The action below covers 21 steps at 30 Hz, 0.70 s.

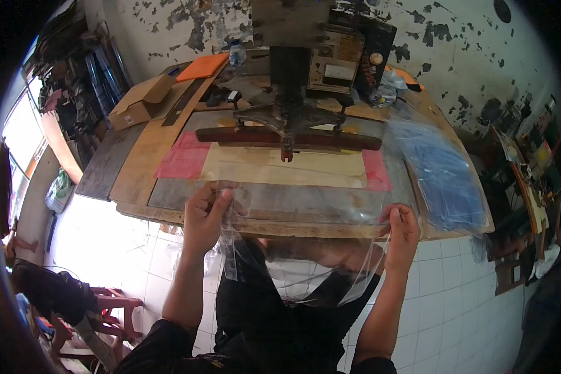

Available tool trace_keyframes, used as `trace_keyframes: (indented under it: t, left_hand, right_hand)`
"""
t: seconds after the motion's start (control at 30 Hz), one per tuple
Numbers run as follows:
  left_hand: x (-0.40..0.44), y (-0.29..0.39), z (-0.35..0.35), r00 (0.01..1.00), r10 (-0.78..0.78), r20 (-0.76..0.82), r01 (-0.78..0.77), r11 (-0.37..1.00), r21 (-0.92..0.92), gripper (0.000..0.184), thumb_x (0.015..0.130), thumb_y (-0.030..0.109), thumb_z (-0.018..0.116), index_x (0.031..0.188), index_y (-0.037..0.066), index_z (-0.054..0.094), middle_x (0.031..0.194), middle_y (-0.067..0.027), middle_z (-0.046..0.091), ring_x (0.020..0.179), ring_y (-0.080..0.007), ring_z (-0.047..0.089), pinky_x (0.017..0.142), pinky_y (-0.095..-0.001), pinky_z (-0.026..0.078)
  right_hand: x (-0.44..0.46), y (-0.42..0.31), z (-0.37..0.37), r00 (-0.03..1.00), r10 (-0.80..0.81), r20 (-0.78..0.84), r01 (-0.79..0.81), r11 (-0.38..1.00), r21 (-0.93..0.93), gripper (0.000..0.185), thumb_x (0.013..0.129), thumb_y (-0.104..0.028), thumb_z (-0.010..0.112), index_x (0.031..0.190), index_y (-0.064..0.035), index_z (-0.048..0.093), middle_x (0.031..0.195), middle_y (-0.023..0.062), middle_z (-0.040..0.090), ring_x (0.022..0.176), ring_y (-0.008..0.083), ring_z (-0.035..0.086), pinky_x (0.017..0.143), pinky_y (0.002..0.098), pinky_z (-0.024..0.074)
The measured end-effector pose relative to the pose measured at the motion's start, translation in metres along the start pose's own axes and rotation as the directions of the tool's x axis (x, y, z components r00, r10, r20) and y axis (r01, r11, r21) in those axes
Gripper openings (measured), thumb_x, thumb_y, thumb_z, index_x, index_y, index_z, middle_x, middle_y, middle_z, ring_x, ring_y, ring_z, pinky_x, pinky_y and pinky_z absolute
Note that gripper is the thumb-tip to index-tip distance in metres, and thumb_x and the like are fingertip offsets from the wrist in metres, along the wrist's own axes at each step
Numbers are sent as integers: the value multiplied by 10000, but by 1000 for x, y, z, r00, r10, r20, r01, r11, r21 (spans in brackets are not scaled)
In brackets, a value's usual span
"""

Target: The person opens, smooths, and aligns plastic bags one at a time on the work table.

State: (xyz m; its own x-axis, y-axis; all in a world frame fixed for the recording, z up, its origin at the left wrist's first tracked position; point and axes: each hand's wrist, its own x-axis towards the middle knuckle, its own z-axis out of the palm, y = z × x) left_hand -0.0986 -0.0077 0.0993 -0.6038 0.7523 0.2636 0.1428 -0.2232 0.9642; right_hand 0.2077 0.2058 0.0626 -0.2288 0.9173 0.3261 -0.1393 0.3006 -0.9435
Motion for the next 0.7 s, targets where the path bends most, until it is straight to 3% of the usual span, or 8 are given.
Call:
trace_keyframes:
  t: [0.27, 0.37, 0.43, 0.47, 0.53, 0.57, 0.63, 0.7]
  left_hand:
    - [0, -1, 2, 1000, 9, -18, -10, 1000, -27, 299, 1125, 246, 551, 1112, -33, 659, 750, -88, 728, 604, -108, 652, 576, -250, 525]
    - [3, -1, -2, 999, -44, 9, 44, 999, -32, 289, 1117, 229, 570, 1118, -46, 659, 926, -110, 764, 689, -122, 700, 554, -253, 547]
    - [8, -9, -2, 989, -148, -19, 142, 972, -188, 280, 1121, 228, 560, 1192, -32, 634, 1040, -116, 763, 804, -126, 713, 663, -264, 563]
    - [6, -11, 1, 988, -155, -17, 149, 970, -190, 280, 1121, 228, 560, 1192, -32, 634, 1040, -116, 763, 804, -126, 713, 663, -264, 563]
    - [2, -16, 14, 988, 44, -151, -59, 994, -95, 323, 1075, 250, 638, 1257, -15, 602, 1130, -112, 732, 907, -153, 691, 795, -291, 546]
    - [-2, -19, 16, 989, 40, -144, -55, 994, -98, 323, 1075, 250, 638, 1257, -15, 602, 1130, -112, 732, 907, -153, 691, 795, -291, 546]
    - [-21, -29, 21, 881, 471, -50, -389, 781, 488, 366, 1054, 248, 630, 1321, 3, 585, 1093, -103, 686, 950, -198, 668, 895, -345, 529]
    - [-59, -33, 33, 972, 210, 102, -231, 924, 305, 310, 955, 134, 709, 1223, -10, 646, 1136, -134, 713, 962, -217, 685, 905, -353, 526]
  right_hand:
    - [-1, 6, -6, 1000, 5, 15, -5, 1000, -11, 216, 1071, -247, 653, 1114, -37, 678, 969, 17, 683, 769, 75, 626, 595, 220, 482]
    - [-5, 2, -11, 999, 3, 41, -4, 1000, 30, 216, 1055, -235, 671, 1146, -40, 682, 931, 12, 673, 713, 71, 608, 554, 221, 466]
    - [-6, 0, -16, 998, 5, 64, -10, 997, 80, 218, 1046, -225, 682, 1166, -44, 685, 913, 8, 667, 684, 68, 597, 533, 223, 457]
    - [-4, -1, -19, 999, -27, -43, 32, 990, 139, 225, 1037, -219, 691, 1180, -46, 686, 901, 0, 661, 666, 68, 589, 514, 225, 447]
    - [-3, -14, -21, 961, -90, -262, 144, 971, 192, 214, 1030, -194, 694, 1198, -62, 692, 934, -19, 667, 693, 63, 587, 550, 225, 457]
    - [-2, -24, -22, 959, -89, -268, 143, 972, 187, 214, 1030, -194, 694, 1198, -62, 692, 934, -19, 667, 693, 63, 587, 550, 225, 457]
    - [-4, -46, -25, 795, -157, -586, 318, 930, 182, 193, 1036, -170, 679, 1180, -43, 693, 1105, -15, 681, 758, 56, 582, 628, 238, 470]
    - [-12, -68, -25, 734, -244, -634, 406, 906, 122, 190, 1046, -169, 661, 1171, -29, 691, 1196, -10, 665, 778, 55, 571, 662, 247, 470]
